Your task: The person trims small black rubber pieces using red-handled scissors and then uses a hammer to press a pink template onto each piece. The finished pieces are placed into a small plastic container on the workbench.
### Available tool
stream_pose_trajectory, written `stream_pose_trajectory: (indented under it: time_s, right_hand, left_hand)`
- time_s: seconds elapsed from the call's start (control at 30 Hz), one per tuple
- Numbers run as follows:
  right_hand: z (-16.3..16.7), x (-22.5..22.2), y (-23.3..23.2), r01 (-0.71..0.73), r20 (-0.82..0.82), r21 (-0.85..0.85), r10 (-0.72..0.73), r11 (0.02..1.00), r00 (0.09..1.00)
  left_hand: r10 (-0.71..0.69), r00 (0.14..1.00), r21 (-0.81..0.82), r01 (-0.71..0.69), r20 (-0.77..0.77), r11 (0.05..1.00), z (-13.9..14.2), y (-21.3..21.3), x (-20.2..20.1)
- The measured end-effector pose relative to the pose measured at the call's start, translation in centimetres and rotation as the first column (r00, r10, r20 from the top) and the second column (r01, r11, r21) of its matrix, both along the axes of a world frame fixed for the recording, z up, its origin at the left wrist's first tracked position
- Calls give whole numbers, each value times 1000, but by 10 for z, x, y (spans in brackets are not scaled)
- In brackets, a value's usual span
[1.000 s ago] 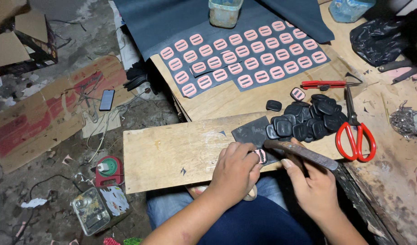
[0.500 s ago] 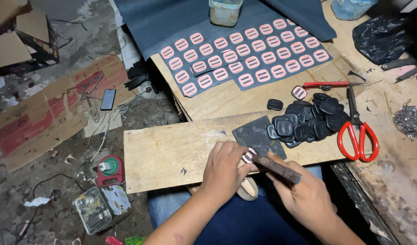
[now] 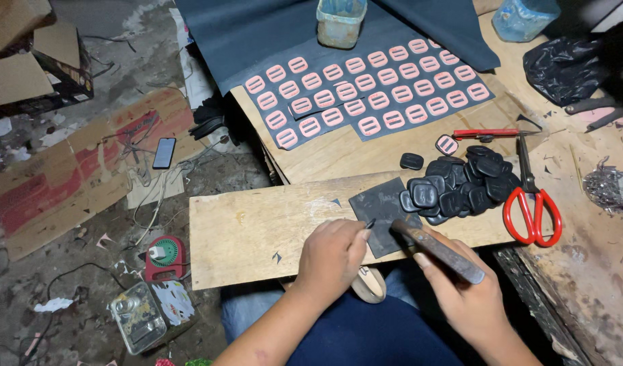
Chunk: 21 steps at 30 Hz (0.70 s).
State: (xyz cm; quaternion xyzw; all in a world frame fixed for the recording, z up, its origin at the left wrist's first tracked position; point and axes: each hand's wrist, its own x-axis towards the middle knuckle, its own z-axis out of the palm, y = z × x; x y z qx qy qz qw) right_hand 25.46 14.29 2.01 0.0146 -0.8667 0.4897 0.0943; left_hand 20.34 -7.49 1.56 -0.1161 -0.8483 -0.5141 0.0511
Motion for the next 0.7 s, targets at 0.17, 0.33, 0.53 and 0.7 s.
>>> stream_pose_trajectory:
  time_s: [0.17, 0.33, 0.53, 0.7]
  right_hand:
    - [-3, 1, 3, 63, 110, -124, -50, 990, 993]
    - [4, 1, 14, -6, -103, 164, 23, 986, 994]
    - [-15, -1, 63, 296, -186, 446, -236, 844, 954]
    - [-47, -13, 126, 480, -269, 617, -407, 623, 873]
  left_hand:
    - [-99, 824, 503, -241, 557, 830, -10, -7, -8]
    - [-105, 822, 530, -257, 559, 808, -16, -11, -5]
    - [-120, 811, 559, -279, 573, 781, -11, -8, -2]
    - [-139, 823, 595, -270, 551, 757, -8, -5, 0]
